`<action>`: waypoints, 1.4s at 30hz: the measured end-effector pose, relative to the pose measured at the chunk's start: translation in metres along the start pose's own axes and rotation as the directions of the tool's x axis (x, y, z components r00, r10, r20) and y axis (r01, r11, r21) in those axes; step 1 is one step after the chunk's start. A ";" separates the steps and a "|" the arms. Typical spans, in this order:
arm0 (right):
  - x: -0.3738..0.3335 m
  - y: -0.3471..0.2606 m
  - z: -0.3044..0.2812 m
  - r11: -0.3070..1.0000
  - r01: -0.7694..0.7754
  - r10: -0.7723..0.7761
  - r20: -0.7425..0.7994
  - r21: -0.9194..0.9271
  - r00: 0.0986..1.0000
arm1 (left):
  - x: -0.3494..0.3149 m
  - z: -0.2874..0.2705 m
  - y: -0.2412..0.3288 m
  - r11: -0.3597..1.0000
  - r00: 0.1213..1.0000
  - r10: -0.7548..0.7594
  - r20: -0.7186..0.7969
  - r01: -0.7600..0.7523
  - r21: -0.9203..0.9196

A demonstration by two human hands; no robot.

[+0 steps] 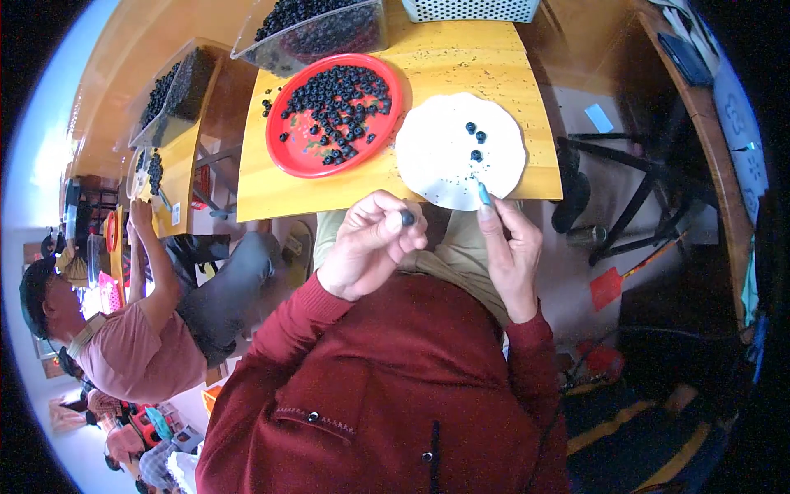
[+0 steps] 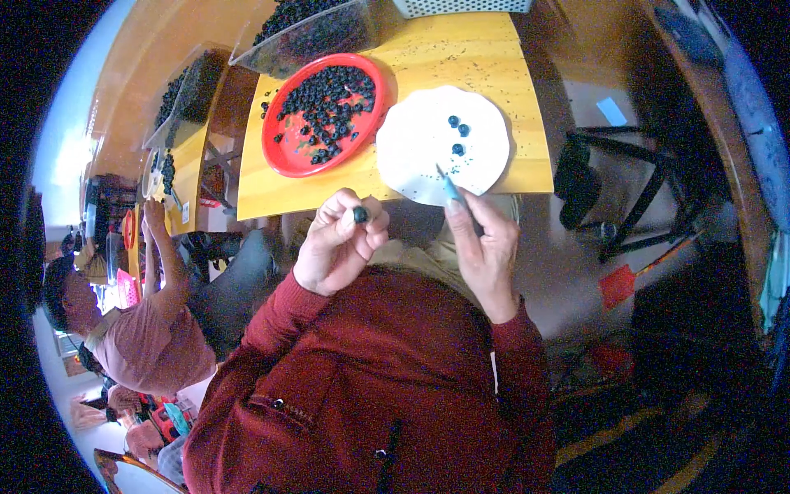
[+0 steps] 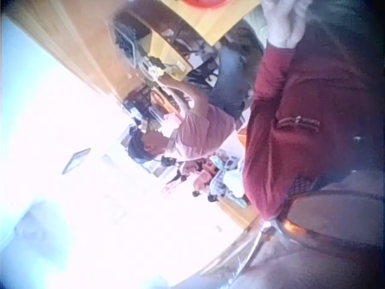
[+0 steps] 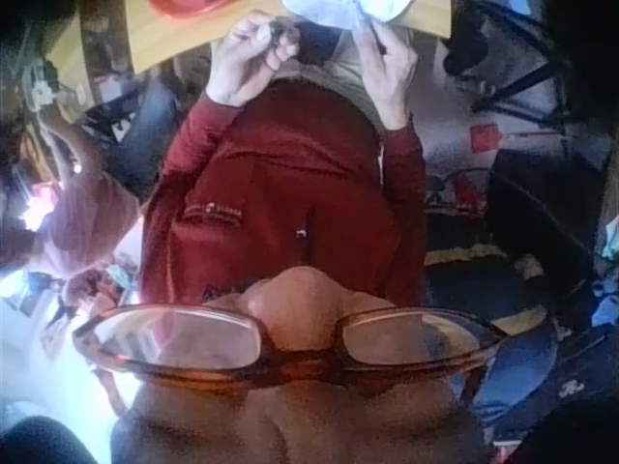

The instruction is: The person sorts blueberries by hand, removing stems or damaged fruit from a tray into a plastic container.

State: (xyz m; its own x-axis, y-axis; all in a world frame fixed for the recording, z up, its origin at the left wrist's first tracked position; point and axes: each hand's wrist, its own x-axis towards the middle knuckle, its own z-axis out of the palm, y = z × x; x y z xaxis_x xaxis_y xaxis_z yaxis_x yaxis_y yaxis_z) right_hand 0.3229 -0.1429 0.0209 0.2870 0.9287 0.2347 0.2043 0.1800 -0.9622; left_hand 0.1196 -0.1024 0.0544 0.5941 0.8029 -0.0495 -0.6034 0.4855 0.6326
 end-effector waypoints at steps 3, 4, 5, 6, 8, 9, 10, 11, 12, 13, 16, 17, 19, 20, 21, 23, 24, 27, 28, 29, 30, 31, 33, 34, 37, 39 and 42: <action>-0.002 -0.009 0.006 1.000 -0.002 0.002 0.076 -0.012 0.997 | 0.007 -0.015 -0.007 0.993 1.000 0.016 -0.026 -0.019 -0.114; -0.003 -0.010 0.008 1.000 -0.003 0.004 0.073 -0.012 0.997 | 0.008 -0.014 -0.008 0.993 1.000 0.013 -0.024 -0.015 -0.113; -0.004 -0.011 0.009 1.000 0.008 -0.010 0.090 0.021 0.996 | 0.010 -0.013 -0.010 0.994 1.000 -0.005 -0.023 0.002 -0.108; -0.006 -0.012 0.010 0.998 0.018 -0.024 0.107 0.053 0.994 | 0.011 -0.013 -0.011 0.995 1.000 -0.023 -0.021 0.020 -0.103; -0.004 -0.017 0.013 0.995 0.061 -0.069 0.110 0.077 0.992 | 0.011 -0.015 -0.012 0.996 0.999 -0.035 -0.030 0.032 -0.089; -0.003 -0.018 0.014 0.994 0.070 -0.081 0.128 0.082 0.988 | 0.010 -0.016 -0.013 0.996 0.998 -0.044 -0.040 0.041 -0.076; -0.003 -0.019 0.015 0.993 0.080 -0.092 0.146 0.086 0.985 | 0.011 -0.015 -0.013 0.996 0.998 -0.047 -0.038 0.044 -0.076; -0.002 -0.019 0.016 0.990 0.102 -0.116 0.150 0.100 0.982 | 0.011 -0.013 -0.014 0.995 0.997 -0.062 -0.036 0.060 -0.074; -0.001 -0.022 0.016 0.990 0.102 -0.115 0.148 0.098 0.982 | 0.011 -0.012 -0.014 0.995 0.996 -0.077 -0.034 0.075 -0.072; 0.001 -0.026 0.017 0.989 0.093 -0.112 0.171 0.119 0.979 | 0.012 -0.011 -0.016 0.995 0.997 -0.077 -0.032 0.075 -0.072; 0.002 -0.025 0.020 0.984 0.107 -0.133 0.193 0.140 0.972 | 0.011 -0.010 -0.018 0.995 0.994 -0.087 -0.061 0.085 -0.045; 0.002 -0.025 0.019 0.980 0.044 -0.089 0.231 0.194 0.969 | 0.009 -0.010 -0.016 0.996 0.995 -0.085 -0.051 0.084 -0.030; 0.002 -0.026 0.019 0.970 -0.020 -0.047 0.269 0.243 0.962 | 0.007 -0.011 -0.014 0.996 0.996 -0.084 -0.040 0.083 -0.015; 0.001 -0.027 0.020 0.938 -0.096 0.003 0.270 0.332 0.963 | 0.006 -0.011 -0.014 0.994 0.994 -0.106 -0.023 0.106 0.002; 0.000 -0.028 0.020 0.893 -0.169 0.053 0.276 0.417 0.960 | 0.006 -0.012 -0.013 0.991 0.992 -0.129 -0.007 0.129 0.020; -0.002 -0.019 0.019 0.918 -0.158 0.069 0.246 0.365 0.967 | 0.006 -0.019 -0.009 0.990 0.994 -0.111 0.014 0.110 0.087; -0.003 -0.016 0.019 0.939 -0.152 0.087 0.214 0.310 0.973 | 0.006 -0.022 -0.007 0.984 0.995 -0.098 0.035 0.092 0.151; -0.005 -0.014 0.013 0.942 -0.195 0.156 0.159 0.274 0.975 | 0.010 -0.018 0.015 0.783 0.987 0.114 -0.113 -0.020 0.621; -0.007 -0.013 0.009 0.938 -0.229 0.196 0.147 0.262 0.970 | 0.014 -0.021 0.026 0.595 0.971 0.220 -0.093 -0.058 0.802; -0.010 -0.008 0.007 0.940 -0.217 0.189 0.127 0.263 0.974 | 0.018 -0.029 0.037 0.490 0.952 0.300 -0.069 -0.092 0.867; -0.013 -0.005 0.005 0.940 -0.214 0.187 0.124 0.264 0.974 | 0.024 -0.034 0.046 0.418 0.924 0.379 -0.053 -0.120 0.901; -0.016 -0.003 0.003 0.929 -0.238 0.218 0.102 0.284 0.971 | 0.030 -0.044 0.058 0.273 0.895 0.446 -0.016 -0.118 0.955; -0.021 -0.002 -0.001 0.928 -0.260 0.249 0.075 0.268 0.966 | 0.039 -0.062 0.082 0.084 0.859 0.512 -0.002 -0.048 0.995; -0.024 0.001 -0.003 0.929 -0.256 0.247 0.067 0.267 0.967 | 0.046 -0.071 0.090 0.055 0.859 0.511 -0.029 0.001 0.998; -0.031 0.005 -0.007 0.927 -0.272 0.271 0.041 0.258 0.962 | 0.058 -0.086 0.105 -0.132 0.862 0.503 0.065 0.003 0.991; -0.035 0.005 -0.008 0.927 -0.276 0.279 0.028 0.255 0.960 | 0.062 -0.091 0.099 -0.236 0.832 0.530 0.164 -0.041 0.971; -0.044 0.011 -0.014 0.924 -0.283 0.295 -0.007 0.258 0.955 | 0.077 -0.061 0.067 -0.299 0.855 0.404 0.327 -0.215 0.930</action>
State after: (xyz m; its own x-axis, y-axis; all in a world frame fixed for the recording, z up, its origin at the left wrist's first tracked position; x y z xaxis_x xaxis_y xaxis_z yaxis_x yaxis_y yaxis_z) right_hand 0.3255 -0.1867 0.0018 0.3412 0.9381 -0.0588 -0.1340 -0.0133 -0.9909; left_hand 0.0926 0.0133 0.0462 0.4381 0.7689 0.4657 0.5471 -0.6391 0.5405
